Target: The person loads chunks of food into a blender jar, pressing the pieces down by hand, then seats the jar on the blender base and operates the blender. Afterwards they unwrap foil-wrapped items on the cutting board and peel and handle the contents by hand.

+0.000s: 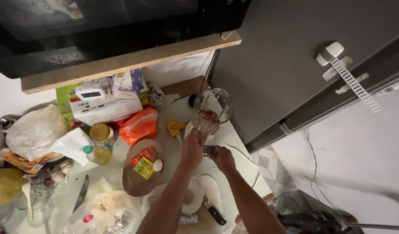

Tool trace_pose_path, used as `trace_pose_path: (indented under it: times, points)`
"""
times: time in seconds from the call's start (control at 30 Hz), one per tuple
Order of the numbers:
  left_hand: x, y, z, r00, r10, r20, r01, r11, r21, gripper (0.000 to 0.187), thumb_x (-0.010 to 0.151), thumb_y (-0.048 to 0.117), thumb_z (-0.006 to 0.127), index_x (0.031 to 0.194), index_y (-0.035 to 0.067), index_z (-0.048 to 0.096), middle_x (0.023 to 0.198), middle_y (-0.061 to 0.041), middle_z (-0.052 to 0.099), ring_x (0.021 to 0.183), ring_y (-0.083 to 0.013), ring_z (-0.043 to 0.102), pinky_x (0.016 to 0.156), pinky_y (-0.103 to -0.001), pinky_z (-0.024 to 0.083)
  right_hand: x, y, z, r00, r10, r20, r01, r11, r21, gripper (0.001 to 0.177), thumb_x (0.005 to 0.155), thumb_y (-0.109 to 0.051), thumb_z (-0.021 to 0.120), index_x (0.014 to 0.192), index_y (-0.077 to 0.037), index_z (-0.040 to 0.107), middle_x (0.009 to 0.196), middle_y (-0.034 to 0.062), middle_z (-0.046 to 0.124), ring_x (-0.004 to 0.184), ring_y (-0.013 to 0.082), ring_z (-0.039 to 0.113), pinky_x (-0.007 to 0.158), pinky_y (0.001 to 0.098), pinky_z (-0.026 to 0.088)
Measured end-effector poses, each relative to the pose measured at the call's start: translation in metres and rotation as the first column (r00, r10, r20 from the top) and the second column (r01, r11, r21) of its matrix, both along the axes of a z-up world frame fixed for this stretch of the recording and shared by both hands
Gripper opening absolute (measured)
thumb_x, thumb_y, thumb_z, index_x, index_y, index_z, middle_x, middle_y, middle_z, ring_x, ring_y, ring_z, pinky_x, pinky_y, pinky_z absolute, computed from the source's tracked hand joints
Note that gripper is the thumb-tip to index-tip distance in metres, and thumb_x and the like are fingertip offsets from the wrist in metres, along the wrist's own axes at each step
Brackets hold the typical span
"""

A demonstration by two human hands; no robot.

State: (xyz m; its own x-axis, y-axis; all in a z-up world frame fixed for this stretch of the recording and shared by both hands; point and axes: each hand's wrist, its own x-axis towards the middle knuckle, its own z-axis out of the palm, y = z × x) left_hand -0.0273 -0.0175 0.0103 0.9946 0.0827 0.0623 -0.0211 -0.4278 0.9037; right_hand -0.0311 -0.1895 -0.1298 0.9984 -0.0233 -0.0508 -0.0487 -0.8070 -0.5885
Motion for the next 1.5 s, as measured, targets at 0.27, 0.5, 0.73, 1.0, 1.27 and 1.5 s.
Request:
trace_pose_path:
  times: [0.27, 0.5, 0.73, 1.0, 1.27, 1.5]
  points:
    - [0.002, 0.0, -0.003, 1.0, -0.014, -0.02, 0.015, 1.0, 0.009, 0.033, 0.098, 0.032, 0.066, 0.108, 0.001, 0.061, 0.102, -0.02, 0.075, 0.097, -0.0405, 0.071, 0.081, -0.047, 0.055, 0.006, -0.001, -0.002, 0.999, 0.02, -0.037, -0.022, 0.998, -0.054, 0.031, 0.083, -0.032, 0.08, 0.093, -0.004, 0.07, 0.09, 0.0174, 0.073, 0.087, 0.0385, 0.07, 0.076, 0.0483, 0.056]
    - [-0.001, 0.002, 0.0, 0.999, -0.024, -0.039, 0.023, 0.999, -0.023, 0.032, 0.097, 0.031, 0.067, 0.108, 0.002, 0.063, 0.101, -0.021, 0.075, 0.095, -0.0403, 0.071, 0.08, -0.047, 0.056, 0.005, -0.004, 0.0, 0.997, 0.048, -0.063, -0.05, 0.998, -0.035, 0.034, 0.082, -0.034, 0.081, 0.091, -0.003, 0.071, 0.089, 0.0187, 0.072, 0.088, 0.0388, 0.07, 0.077, 0.0484, 0.056]
    - [0.001, 0.002, 0.002, 0.999, -0.029, -0.03, 0.03, 1.0, 0.005, 0.033, 0.098, 0.032, 0.068, 0.108, 0.001, 0.062, 0.102, -0.021, 0.076, 0.095, -0.0403, 0.072, 0.08, -0.046, 0.056, 0.006, 0.002, 0.008, 0.995, 0.062, -0.085, -0.07, 0.992, -0.102, 0.029, 0.086, -0.03, 0.077, 0.097, -0.004, 0.071, 0.093, 0.0184, 0.073, 0.091, 0.0391, 0.069, 0.079, 0.0497, 0.055]
    - [0.002, 0.002, 0.0, 0.996, -0.06, -0.073, 0.059, 0.998, -0.011, 0.035, 0.098, 0.033, 0.066, 0.115, 0.002, 0.062, 0.108, -0.022, 0.075, 0.098, -0.0384, 0.073, 0.082, -0.044, 0.057, 0.006, 0.002, 0.007, 0.988, 0.03, -0.152, -0.047, 0.993, -0.11, 0.027, 0.089, -0.03, 0.074, 0.096, -0.004, 0.069, 0.093, 0.0169, 0.073, 0.089, 0.0358, 0.072, 0.078, 0.0488, 0.057]
    - [-0.001, 0.005, 0.021, 0.992, -0.007, 0.124, 0.019, 0.996, -0.091, 0.055, 0.081, 0.034, 0.083, 0.12, -0.002, 0.067, 0.1, -0.022, 0.074, 0.09, -0.0362, 0.072, 0.077, -0.044, 0.055, 0.008, -0.006, 0.014, 0.985, 0.085, -0.148, -0.089, 0.996, -0.025, 0.034, 0.086, -0.037, 0.078, 0.093, -0.005, 0.067, 0.085, 0.0171, 0.074, 0.083, 0.0366, 0.073, 0.075, 0.0471, 0.057]
    - [0.006, 0.0, 0.045, 0.991, -0.034, -0.133, 0.028, 0.998, -0.051, 0.056, 0.072, 0.037, 0.086, 0.112, 0.003, 0.069, 0.077, -0.013, 0.073, 0.068, -0.0241, 0.071, 0.064, -0.039, 0.056, 0.007, -0.007, -0.001, 0.996, 0.093, 0.006, -0.092, 0.995, -0.028, 0.045, 0.084, -0.034, 0.076, 0.102, -0.002, 0.05, 0.084, 0.0218, 0.072, 0.081, 0.0424, 0.071, 0.065, 0.0512, 0.058]
